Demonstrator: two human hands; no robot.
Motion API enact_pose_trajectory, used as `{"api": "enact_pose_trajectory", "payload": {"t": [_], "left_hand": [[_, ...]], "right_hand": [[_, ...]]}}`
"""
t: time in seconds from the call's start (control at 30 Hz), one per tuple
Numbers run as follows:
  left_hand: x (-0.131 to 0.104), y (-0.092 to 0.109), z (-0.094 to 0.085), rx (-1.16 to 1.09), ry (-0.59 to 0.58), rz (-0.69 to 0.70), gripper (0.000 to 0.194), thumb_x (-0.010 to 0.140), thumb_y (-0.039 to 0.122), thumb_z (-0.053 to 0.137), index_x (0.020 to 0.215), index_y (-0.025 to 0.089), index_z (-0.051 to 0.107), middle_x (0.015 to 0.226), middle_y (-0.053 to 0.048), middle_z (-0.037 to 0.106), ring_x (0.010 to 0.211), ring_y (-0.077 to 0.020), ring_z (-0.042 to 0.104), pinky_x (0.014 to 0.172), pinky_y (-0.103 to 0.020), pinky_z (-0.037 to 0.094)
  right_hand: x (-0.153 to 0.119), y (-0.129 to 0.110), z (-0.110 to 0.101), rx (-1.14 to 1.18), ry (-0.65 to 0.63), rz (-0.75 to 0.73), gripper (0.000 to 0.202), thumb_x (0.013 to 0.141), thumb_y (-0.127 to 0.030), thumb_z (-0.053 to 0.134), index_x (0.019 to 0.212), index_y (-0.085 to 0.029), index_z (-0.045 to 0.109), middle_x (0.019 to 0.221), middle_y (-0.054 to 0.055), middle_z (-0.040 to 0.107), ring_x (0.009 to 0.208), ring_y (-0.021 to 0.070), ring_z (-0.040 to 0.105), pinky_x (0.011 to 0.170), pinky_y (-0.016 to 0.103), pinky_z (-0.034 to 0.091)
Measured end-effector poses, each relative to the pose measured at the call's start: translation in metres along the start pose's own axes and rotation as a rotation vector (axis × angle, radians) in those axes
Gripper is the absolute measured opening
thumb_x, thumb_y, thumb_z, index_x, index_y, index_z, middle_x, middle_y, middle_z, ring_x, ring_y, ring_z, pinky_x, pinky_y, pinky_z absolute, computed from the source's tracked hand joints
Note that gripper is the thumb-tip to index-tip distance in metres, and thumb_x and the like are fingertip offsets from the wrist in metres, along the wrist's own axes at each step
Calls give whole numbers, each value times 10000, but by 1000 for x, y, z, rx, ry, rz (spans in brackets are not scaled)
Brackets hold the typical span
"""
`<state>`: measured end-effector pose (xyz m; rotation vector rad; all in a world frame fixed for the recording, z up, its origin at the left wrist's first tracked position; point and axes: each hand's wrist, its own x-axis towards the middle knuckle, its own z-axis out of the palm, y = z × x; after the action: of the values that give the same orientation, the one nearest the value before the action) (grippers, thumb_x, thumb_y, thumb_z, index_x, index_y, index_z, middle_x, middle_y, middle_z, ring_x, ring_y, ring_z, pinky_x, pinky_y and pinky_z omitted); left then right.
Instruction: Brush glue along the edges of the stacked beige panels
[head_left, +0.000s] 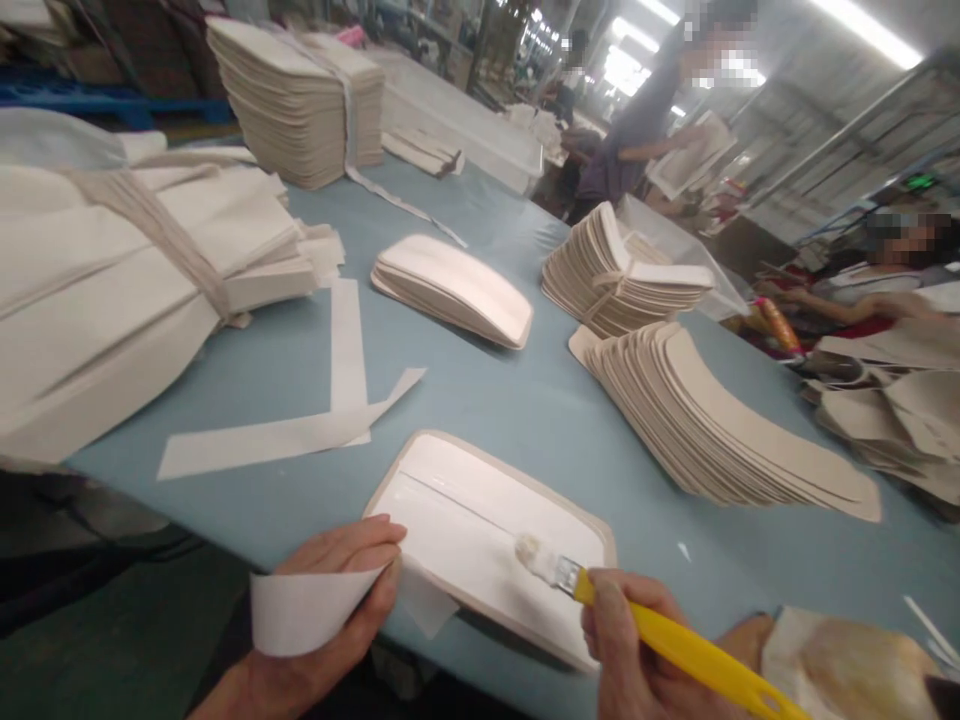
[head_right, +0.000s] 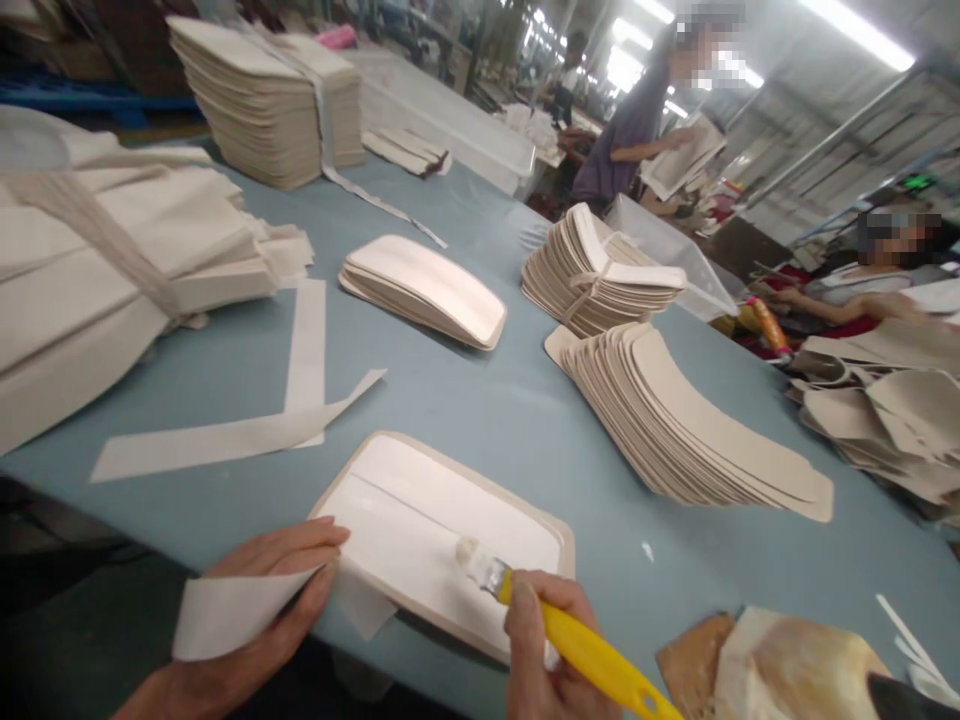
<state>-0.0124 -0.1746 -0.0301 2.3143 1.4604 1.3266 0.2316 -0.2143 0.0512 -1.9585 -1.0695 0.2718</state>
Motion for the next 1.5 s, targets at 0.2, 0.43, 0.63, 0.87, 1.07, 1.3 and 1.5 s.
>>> {"api": "enact_pose_trajectory", "payload": {"t": [0.2, 0.43, 0.63, 0.87, 1.07, 1.3, 1.5], "left_hand": [[-7, -2, 1, -14, -29, -24, 116, 983, 246, 571, 993, 286, 679, 1033, 48, 807, 989, -146, 769, 921, -270, 567], [-7, -1, 2, -30, -28, -52, 147, 988, 246, 543, 1014, 270, 686, 1033, 38, 809, 967, -144, 771, 916, -266, 579], [-1, 1, 0, -41, -16, -67, 152, 975, 221, 542, 971, 273, 685, 1010, 39, 816, 934, -151, 781, 878, -272, 586], [-3, 1, 1, -56, 1, -61, 147, 965, 207, 557, 963, 268, 691, 1010, 35, 816, 937, -147, 781, 883, -262, 582], [-4, 0, 0, -51, -15, -54, 128, 953, 212, 588, 961, 274, 699, 1015, 43, 814, 956, -147, 777, 893, -262, 578], [4, 7, -5, -178, 45, -233, 114, 952, 278, 610, 921, 284, 721, 960, 48, 815, 925, -165, 778, 921, -254, 589], [16, 29, -27, -274, 20, -651, 319, 914, 546, 621, 809, 284, 769, 692, 32, 763, 657, -198, 716, 614, -252, 570]], "right_hand": [[2, -43, 76, 270, -265, -35, 396, 908, -593, 679, 821, -207, 684, 627, -24, 621, 531, 124, 526, 521, 242, 440], [5, -54, 117, 295, -355, -48, 362, 897, -553, 684, 858, -194, 699, 633, -17, 654, 536, 124, 562, 503, 222, 456], [3, -58, 117, 301, -489, -13, 365, 882, -546, 688, 787, -194, 659, 574, -26, 613, 489, 114, 520, 461, 211, 429], [4, -60, 118, 300, -457, -56, 320, 898, -502, 680, 806, -196, 659, 596, -28, 618, 508, 114, 535, 481, 205, 438], [5, -53, 87, 242, -464, -98, 335, 917, -502, 671, 772, -202, 656, 591, -32, 608, 516, 117, 538, 494, 214, 436], [6, -22, 28, 379, -87, -86, 273, 948, -465, 708, 893, -200, 673, 602, -45, 626, 488, 107, 566, 501, 213, 473], [-37, -11, 15, 522, -105, -158, 143, 1023, -372, 636, 1036, -239, 689, 622, -47, 666, 439, 86, 540, 435, 183, 442]]}}
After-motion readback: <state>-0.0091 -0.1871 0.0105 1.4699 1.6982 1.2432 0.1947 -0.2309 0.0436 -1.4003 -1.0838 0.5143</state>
